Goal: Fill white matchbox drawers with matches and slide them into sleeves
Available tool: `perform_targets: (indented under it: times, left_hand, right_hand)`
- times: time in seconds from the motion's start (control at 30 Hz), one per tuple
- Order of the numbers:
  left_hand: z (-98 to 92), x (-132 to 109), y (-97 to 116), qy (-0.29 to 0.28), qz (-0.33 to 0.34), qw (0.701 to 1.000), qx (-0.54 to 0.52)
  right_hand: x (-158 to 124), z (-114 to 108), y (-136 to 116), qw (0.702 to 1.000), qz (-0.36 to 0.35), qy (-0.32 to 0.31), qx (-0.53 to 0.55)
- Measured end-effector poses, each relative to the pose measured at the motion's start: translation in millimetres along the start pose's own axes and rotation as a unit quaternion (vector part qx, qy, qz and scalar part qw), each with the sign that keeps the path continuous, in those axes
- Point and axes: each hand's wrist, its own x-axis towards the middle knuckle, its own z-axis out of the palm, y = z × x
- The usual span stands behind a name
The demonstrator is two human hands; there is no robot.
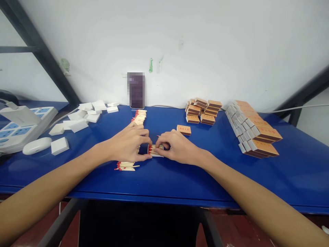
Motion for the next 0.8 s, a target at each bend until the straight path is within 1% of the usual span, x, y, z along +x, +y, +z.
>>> perform_targets:
  times: [0.07,0.2,0.23,0.33,0.5,0.6,0.73,0.8]
  left_hand:
    - [-0.1,0,0,0.0,0.001,1.0,0.001]
    - [-0.7,0,1,-0.001,-0.002,1.0,-0.003]
    - [-0.8,0,1,-0.002,-0.003,1.0,-0.004]
    - [-1.1,0,1,-0.002,-0.004,1.0,-0.003]
    - [-1.3,1,2,-0.006,-0.009,1.0,-0.006]
    - [-1.4,1,2,-0.01,-0.009,1.0,-0.011]
    - [-1.6,0,2,-0.01,-0.01,1.0,-0.009]
    - [-1.7,0,2,-0.008,-0.007,1.0,-0.008]
  right_hand:
    - [0,0,1,1.0,0.01,0.007,0.002]
    - [-1,-1,-1,0.997,0.023,-0.048,0.056]
    - [-1,-2,-1,0.996,0.027,-0.053,0.062]
    - [-2,-2,-2,0.997,0.042,-0.034,0.058]
    - [-2,-1,-1,0.992,0.054,-0.061,0.094]
    - [-2,0,1,0.996,0.061,-0.035,0.064]
    - [-2,1,6,0.996,0.064,-0.034,0.045]
    - [-1,2,11,0.997,0.077,-0.006,0.015]
